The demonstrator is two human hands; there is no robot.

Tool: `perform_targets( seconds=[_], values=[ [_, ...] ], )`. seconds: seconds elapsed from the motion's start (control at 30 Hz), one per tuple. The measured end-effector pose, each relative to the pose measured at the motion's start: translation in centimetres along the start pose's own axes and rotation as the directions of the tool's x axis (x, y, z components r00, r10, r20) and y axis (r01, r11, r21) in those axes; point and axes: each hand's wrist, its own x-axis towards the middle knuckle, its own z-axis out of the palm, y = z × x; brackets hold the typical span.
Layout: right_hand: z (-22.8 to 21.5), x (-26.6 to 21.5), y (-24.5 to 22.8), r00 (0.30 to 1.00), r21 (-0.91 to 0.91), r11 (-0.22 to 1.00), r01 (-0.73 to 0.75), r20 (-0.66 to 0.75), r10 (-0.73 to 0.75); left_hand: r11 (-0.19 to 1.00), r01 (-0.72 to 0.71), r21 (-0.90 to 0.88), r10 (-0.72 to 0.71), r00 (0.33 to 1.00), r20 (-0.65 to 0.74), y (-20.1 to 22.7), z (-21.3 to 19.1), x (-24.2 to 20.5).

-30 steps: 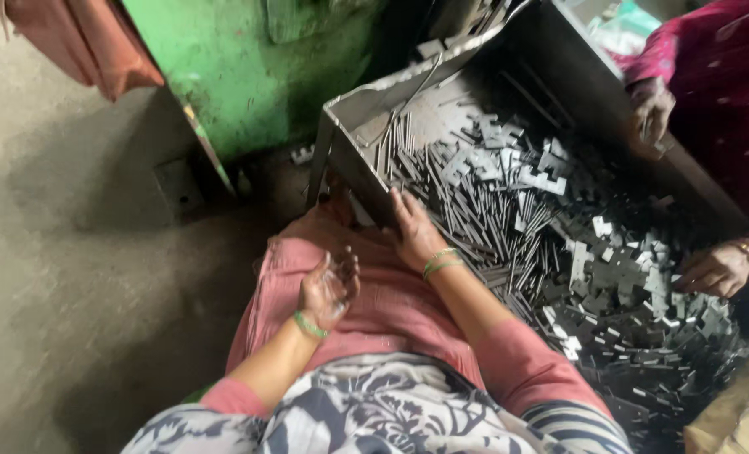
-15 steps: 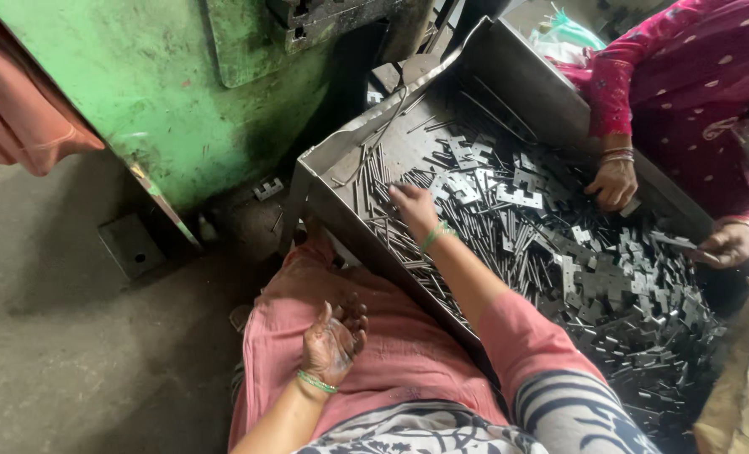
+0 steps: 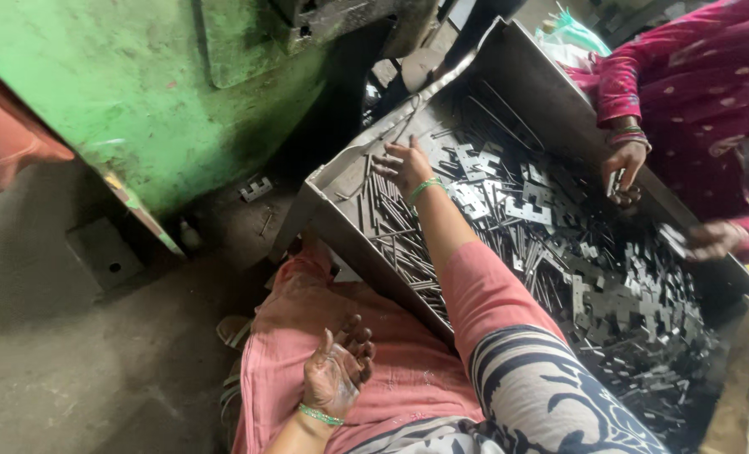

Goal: The person picks metal rods and flat metal plates from a tray, inserts the rods into the plates, and places the assembled units into a sack. The person repeats this process continuously, handling the components by hand.

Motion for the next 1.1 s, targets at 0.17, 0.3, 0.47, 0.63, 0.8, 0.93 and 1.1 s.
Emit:
perform_targets(
  seconds=[0.17, 0.3, 0.47, 0.63, 0.8, 0.93, 1.1],
  values=[
    [-1.6, 1.2, 0.9, 0.97, 0.155, 0.986, -0.067, 0.241, 0.029, 1.0, -0.007, -0.005, 0.006, 0.999, -0.047, -0.2, 0.2, 0.3],
    [-2.4, 2.8, 2.9, 0.999, -0.051, 0.999, 0.005, 0.052, -0.002, 0.999, -0.015, 0.035, 0.017, 0.999, -0.045, -1.2, 0.4, 0.0],
    [-1.4, 5.0, 4.2, 0.998, 0.098, 0.995, -0.02, 0.06, 0.014, 0.998, -0.043, 0.034, 0.045, 0.998, -0.051, -0.8, 0.2, -0.1],
    [0.2, 4.9, 2.3, 0.988, 0.138, 0.99, -0.023, 0.151, 0.002, 0.998, -0.044, 0.043, 0.046, 0.998, -0.034, -0.6, -0.7, 0.8],
    [0.8, -0.7, 1.0, 0.955, -0.051, 0.982, 0.184, 0.243, -0.167, 0.998, -0.053, 0.037, 0.055, 0.997, -0.06, -0.6, -1.2, 1.0],
    [-2.8, -9.6, -2.6, 0.771, 0.047, 0.903, 0.427, 0.503, -0.39, 0.999, -0.023, 0.024, 0.023, 0.999, -0.026, -0.1, -1.3, 0.8],
    [-10.7, -19.7, -9.7, 0.551, -0.353, 0.479, 0.804, 0.745, -0.376, 0.999, -0.036, 0.034, 0.038, 0.998, -0.059, -0.3, -0.9, 0.2]
  ],
)
